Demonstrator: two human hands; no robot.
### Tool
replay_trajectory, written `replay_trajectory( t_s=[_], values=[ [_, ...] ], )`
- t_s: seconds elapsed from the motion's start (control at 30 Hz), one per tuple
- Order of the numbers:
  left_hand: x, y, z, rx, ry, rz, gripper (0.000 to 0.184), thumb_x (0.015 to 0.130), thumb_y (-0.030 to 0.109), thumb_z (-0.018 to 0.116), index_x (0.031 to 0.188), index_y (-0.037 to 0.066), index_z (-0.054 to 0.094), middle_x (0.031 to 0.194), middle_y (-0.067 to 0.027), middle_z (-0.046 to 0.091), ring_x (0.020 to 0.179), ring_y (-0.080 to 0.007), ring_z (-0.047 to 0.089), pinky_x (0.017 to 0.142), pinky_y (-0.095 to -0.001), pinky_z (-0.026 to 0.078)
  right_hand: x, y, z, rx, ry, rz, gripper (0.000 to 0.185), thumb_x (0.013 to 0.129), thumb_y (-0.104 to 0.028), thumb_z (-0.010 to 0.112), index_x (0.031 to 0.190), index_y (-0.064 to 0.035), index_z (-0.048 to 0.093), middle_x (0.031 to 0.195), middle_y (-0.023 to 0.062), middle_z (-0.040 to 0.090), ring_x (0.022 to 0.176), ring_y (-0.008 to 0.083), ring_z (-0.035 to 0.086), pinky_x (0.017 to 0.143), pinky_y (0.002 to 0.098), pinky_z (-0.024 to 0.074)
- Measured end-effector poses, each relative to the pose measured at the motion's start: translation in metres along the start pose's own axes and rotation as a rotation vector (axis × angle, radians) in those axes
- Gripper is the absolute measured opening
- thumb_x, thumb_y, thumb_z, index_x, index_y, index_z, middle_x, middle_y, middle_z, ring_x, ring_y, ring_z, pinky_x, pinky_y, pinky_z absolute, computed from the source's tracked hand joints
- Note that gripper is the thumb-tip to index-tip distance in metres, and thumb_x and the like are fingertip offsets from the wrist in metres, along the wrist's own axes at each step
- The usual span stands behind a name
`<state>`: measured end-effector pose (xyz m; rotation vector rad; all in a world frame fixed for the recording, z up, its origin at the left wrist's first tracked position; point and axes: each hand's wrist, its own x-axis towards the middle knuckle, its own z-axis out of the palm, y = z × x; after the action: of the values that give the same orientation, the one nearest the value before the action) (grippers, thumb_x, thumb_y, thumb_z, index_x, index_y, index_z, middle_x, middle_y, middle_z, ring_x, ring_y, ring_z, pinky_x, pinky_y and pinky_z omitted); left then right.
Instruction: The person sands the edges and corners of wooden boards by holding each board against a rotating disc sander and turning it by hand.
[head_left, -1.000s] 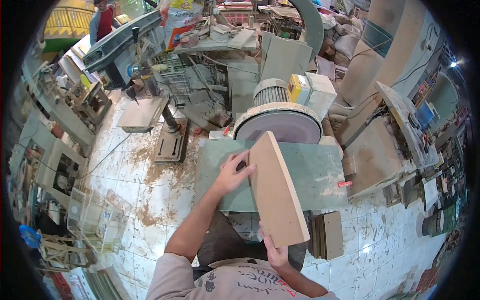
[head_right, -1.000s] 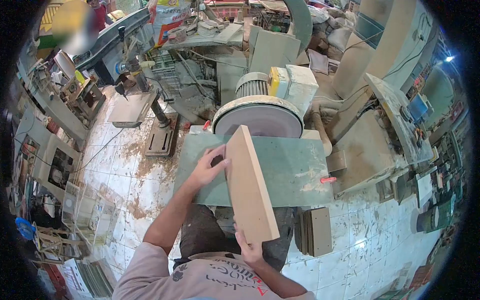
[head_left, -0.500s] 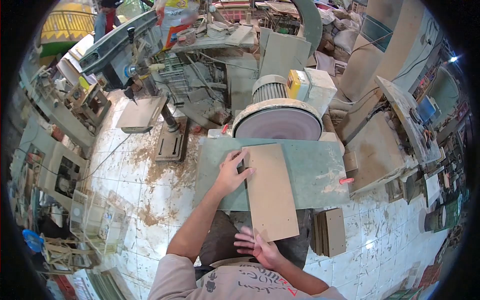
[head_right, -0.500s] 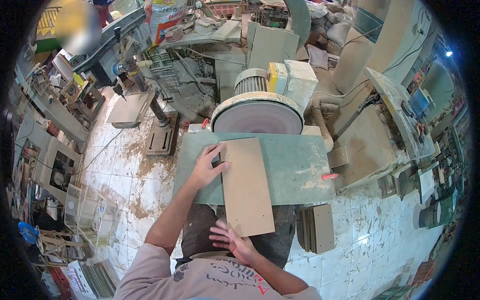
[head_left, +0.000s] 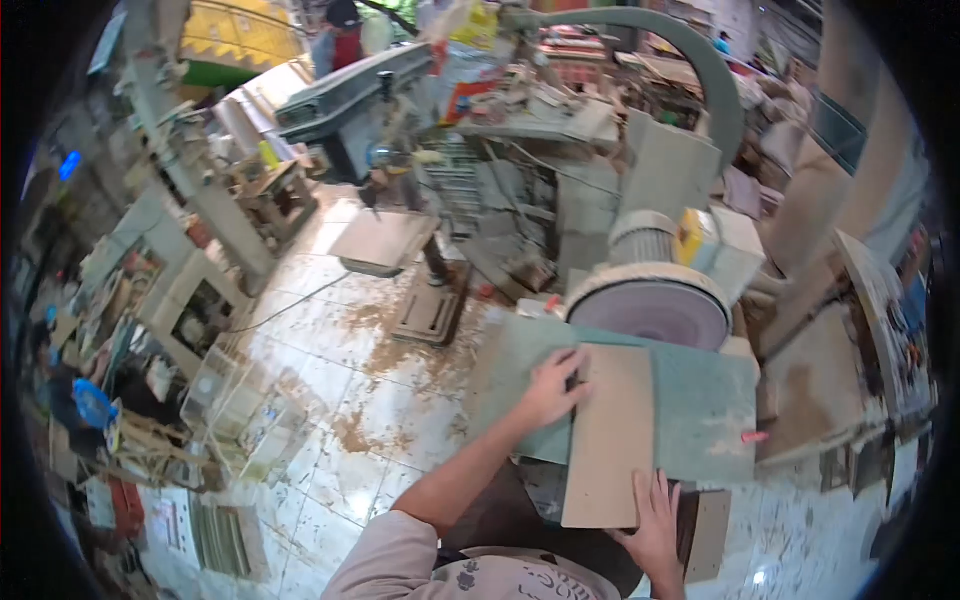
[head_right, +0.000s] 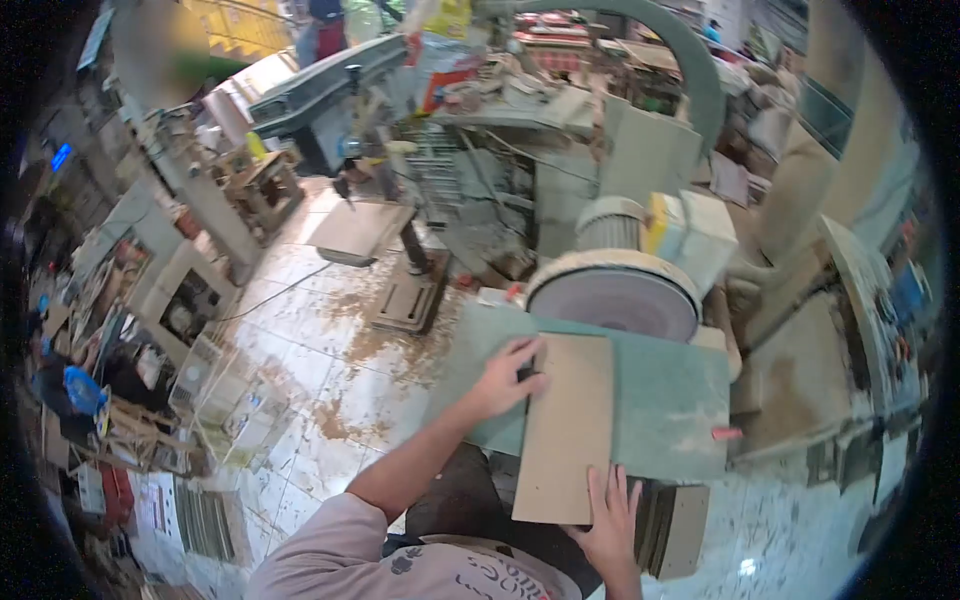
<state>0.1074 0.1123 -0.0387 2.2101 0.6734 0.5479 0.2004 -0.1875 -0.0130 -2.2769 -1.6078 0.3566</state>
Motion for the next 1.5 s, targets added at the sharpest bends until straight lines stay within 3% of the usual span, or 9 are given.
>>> replay_trajectory(
  t_s=[0.13,0.2,0.33,0.43,0.63,0.7,1.3,1.37,1.5],
  values=[
    [0.0,0.003,-0.003,-0.041,-0.015,-0.015,0.068,0.087,0.035,0.062,0.144,0.008,0.037,0.141,-0.0217,0.04,0.131,-0.0367,0.039,0.109,-0.0436,0.03,0.009,0.002,0.009,-0.055,0.067,-0.013,0.087,0.079,-0.053,0.065,0.143,-0.0025,0.033,0.143,0.0266,0.035,0.138,0.0447,0.024,0.111,0.0629,0.0078],
    [0.0,0.001,0.0,-0.041,-0.015,-0.011,0.067,0.088,0.03,0.061,0.145,0.009,0.033,0.142,-0.0166,0.039,0.132,-0.0324,0.037,0.106,-0.0514,0.027,0.009,-0.002,0.008,-0.044,0.074,-0.016,0.086,0.082,-0.057,0.059,0.142,0.0005,0.034,0.142,0.0279,0.036,0.138,0.0456,0.025,0.111,0.0638,0.0063],
    [0.0,0.002,0.0,-0.045,-0.009,-0.016,0.068,0.088,0.03,0.061,0.146,0.008,0.032,0.142,-0.0157,0.039,0.133,-0.032,0.036,0.106,-0.0517,0.027,0.01,-0.005,0.015,-0.082,0.131,-0.037,0.087,0.082,-0.057,0.06,0.14,0.0024,0.035,0.141,0.029,0.038,0.137,0.0453,0.026,0.111,0.0643,0.0059],
    [0.0,0.002,-0.001,-0.025,-0.01,-0.034,0.07,0.088,0.034,0.061,0.146,0.007,0.031,0.141,-0.0209,0.04,0.132,-0.0353,0.037,0.109,-0.0445,0.028,0.015,-0.008,0.023,-0.108,0.141,-0.025,0.087,0.081,-0.058,0.06,0.139,0.0031,0.037,0.142,0.0294,0.036,0.138,0.0438,0.025,0.111,0.0649,0.0057],
    [0.003,0.005,-0.002,-0.092,0.081,-0.043,0.063,0.087,0.027,0.062,0.141,0.006,0.039,0.126,-0.0201,0.049,0.11,-0.033,0.054,0.095,-0.0378,0.045,0.022,-0.015,0.024,-0.064,0.149,0.004,0.088,0.074,-0.047,0.072,0.139,0.0021,0.038,0.143,0.0271,0.035,0.138,0.0418,0.026,0.111,0.0652,0.0065],
    [0.002,0.001,0.0,-0.137,0.058,-0.041,0.062,0.086,0.027,0.063,0.14,0.006,0.041,0.125,-0.0203,0.049,0.11,-0.0325,0.054,0.095,-0.0376,0.045,0.025,-0.017,0.023,-0.039,0.174,-0.032,0.089,0.069,-0.039,0.076,0.139,0.0008,0.038,0.144,0.0251,0.035,0.138,0.0398,0.027,0.111,0.0649,0.0063],
    [0.003,0.011,-0.006,-0.177,0.081,-0.086,0.063,0.086,0.023,0.066,0.136,-0.006,0.041,0.129,-0.0225,0.049,0.107,-0.034,0.057,0.093,-0.0384,0.047,0.037,-0.023,0.025,-0.045,0.212,-0.019,0.085,0.073,-0.038,0.074,0.141,-0.0011,0.037,0.144,0.0266,0.034,0.139,0.0353,0.028,0.108,0.0685,0.0024],
    [0.002,0.011,-0.007,-0.2,0.076,-0.093,0.061,0.087,0.021,0.067,0.138,-0.003,0.042,0.127,-0.0185,0.048,0.107,-0.0274,0.053,0.094,-0.0352,0.044,0.037,-0.024,0.024,-0.043,0.205,-0.015,0.085,0.074,-0.039,0.074,0.14,-0.0009,0.038,0.144,0.0266,0.034,0.139,0.0353,0.028,0.108,0.0687,0.0022],
    [0.002,0.009,-0.006,-0.184,0.074,-0.095,0.061,0.088,0.022,0.066,0.137,-0.004,0.041,0.128,-0.0188,0.047,0.108,-0.0276,0.052,0.095,-0.0359,0.044,0.039,-0.025,0.023,-0.034,0.221,-0.011,0.086,0.071,-0.034,0.076,0.141,-0.0014,0.037,0.144,0.0243,0.035,0.139,0.0359,0.028,0.109,0.0671,0.0031]
  ],
)
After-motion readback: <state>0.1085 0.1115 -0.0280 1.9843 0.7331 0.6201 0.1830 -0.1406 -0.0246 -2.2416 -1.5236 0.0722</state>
